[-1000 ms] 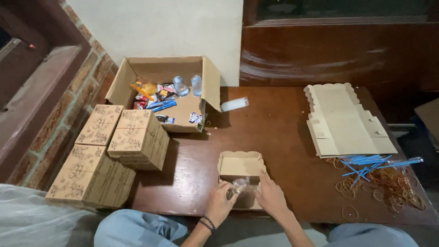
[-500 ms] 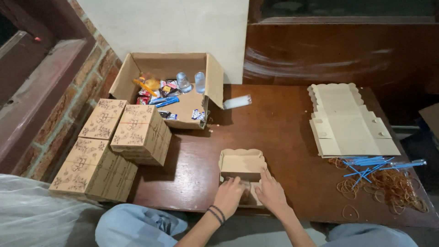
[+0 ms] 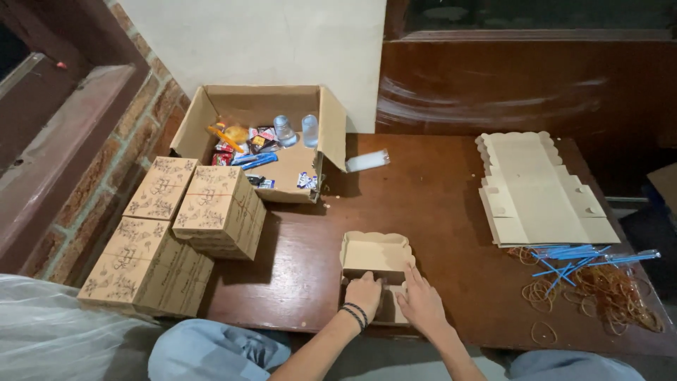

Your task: Folding cardboard templates into small gift boxes and filling them with various snacks and drinks.

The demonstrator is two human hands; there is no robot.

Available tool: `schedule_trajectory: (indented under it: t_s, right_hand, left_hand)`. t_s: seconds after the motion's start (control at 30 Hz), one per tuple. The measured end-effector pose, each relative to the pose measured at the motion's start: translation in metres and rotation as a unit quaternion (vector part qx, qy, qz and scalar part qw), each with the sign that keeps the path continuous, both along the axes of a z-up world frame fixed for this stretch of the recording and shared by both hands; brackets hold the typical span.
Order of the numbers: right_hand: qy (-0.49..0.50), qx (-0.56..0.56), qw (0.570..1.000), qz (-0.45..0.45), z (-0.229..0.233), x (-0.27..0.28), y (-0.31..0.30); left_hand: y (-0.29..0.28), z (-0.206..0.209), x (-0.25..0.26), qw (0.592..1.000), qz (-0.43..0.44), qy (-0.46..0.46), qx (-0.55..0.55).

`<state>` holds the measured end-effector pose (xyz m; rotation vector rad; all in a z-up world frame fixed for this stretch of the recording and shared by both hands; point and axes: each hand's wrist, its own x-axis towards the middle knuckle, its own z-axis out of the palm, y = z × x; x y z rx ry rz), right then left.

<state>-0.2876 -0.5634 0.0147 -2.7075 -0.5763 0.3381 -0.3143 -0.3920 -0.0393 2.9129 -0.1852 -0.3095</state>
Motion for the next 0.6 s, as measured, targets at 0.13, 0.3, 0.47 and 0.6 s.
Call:
schedule_trajectory:
  t_s: [0.13, 0.3, 0.47, 0.6]
  right_hand:
    - [-0.032, 0.000, 0.999, 0.018, -0.003, 0.000, -0.002]
    - [-0.040, -0.036, 0.998, 0.013, -0.005, 0.002, -0.006]
    - [-0.061, -0.034, 0.997, 0.015, -0.018, 0.004, -0.004]
    - [-0.057, 0.000, 0.998, 0.014, -0.019, 0.003, -0.006]
  left_hand:
    - [-0.001, -0.039, 0.008, 0.997, -0.022, -0.064, 0.034]
    - [0.002, -0.034, -0.003, 0.986, -0.060, -0.097, 0.122]
    - [0.002, -0.007, -0.011, 0.983, -0.041, -0.067, 0.168]
    - [0.004, -0.009, -0.005, 0.990, -0.033, -0.044, 0.132]
